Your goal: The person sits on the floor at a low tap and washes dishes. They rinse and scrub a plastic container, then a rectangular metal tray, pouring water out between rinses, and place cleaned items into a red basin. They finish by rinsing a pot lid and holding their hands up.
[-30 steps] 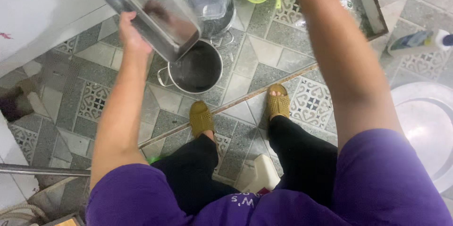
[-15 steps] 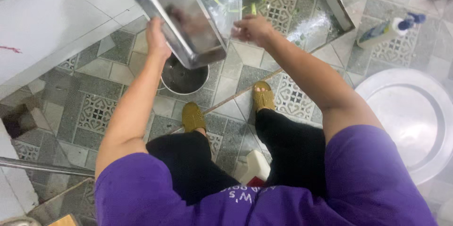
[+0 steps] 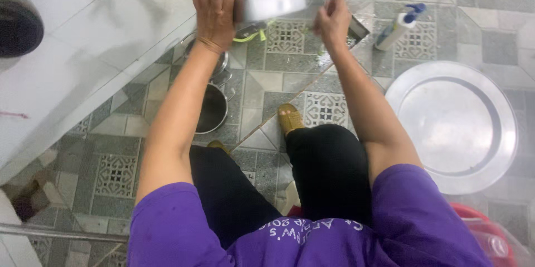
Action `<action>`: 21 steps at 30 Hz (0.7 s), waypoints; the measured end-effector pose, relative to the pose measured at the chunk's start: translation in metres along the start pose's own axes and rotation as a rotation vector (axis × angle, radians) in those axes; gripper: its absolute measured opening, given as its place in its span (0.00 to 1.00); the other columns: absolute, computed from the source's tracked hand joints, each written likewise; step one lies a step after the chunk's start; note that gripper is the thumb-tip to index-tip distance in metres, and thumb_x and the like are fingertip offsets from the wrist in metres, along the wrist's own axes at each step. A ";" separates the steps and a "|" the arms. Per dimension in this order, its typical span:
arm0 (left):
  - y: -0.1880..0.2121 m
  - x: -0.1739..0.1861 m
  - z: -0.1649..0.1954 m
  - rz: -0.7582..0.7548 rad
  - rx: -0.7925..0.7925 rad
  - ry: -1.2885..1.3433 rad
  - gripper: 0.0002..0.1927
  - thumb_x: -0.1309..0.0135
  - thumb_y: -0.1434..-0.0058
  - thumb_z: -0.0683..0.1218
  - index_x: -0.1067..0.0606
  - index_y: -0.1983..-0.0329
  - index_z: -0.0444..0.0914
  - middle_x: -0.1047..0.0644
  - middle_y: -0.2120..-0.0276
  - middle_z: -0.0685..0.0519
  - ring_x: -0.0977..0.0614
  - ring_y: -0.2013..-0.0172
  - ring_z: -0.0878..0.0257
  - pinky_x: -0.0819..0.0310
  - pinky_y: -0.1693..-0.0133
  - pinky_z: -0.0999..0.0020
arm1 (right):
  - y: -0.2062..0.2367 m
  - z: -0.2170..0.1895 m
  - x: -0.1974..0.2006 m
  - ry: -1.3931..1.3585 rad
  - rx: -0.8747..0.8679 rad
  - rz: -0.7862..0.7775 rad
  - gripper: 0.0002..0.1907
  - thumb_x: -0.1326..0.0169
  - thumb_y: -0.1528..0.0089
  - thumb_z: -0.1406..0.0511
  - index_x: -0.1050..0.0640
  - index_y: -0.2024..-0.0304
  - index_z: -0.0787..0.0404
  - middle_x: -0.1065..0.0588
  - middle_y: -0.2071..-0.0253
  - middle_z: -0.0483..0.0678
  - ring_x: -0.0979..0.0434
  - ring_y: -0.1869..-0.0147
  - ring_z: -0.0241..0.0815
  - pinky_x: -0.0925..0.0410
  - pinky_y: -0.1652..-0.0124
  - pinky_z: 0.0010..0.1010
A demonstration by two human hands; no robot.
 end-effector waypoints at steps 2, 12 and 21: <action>-0.006 -0.024 0.014 -0.352 -0.103 -0.111 0.16 0.46 0.28 0.43 0.31 0.39 0.41 0.31 0.44 0.48 0.26 0.49 0.50 0.27 0.54 0.53 | 0.022 0.013 0.017 0.157 -0.120 -0.009 0.09 0.45 0.39 0.73 0.32 0.72 0.65 0.26 0.79 0.55 0.21 0.81 0.45 0.28 0.80 0.37; -0.054 0.003 0.059 -0.023 -0.201 -0.011 0.17 0.51 0.31 0.38 0.38 0.41 0.40 0.29 0.48 0.47 0.20 0.50 0.52 0.15 0.57 0.66 | 0.091 0.042 0.081 -0.331 -0.598 -0.070 0.04 0.50 0.39 0.72 0.27 0.61 0.65 0.22 0.75 0.55 0.18 0.78 0.47 0.24 0.80 0.35; -0.045 -0.010 0.106 -0.243 -0.278 -0.183 0.08 0.49 0.27 0.45 0.32 0.51 0.37 0.25 0.57 0.47 0.19 0.64 0.49 0.21 0.69 0.60 | 0.147 0.054 0.130 -0.225 -0.737 -0.214 0.01 0.49 0.41 0.73 0.27 0.68 0.66 0.21 0.76 0.59 0.17 0.76 0.48 0.25 0.80 0.34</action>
Point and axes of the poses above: each hand's wrist, its own y-axis away from the middle knuckle, its own x-axis out of the back of the hand, z = x × y, the point moved 5 cm from there along -y, towards the middle knuckle
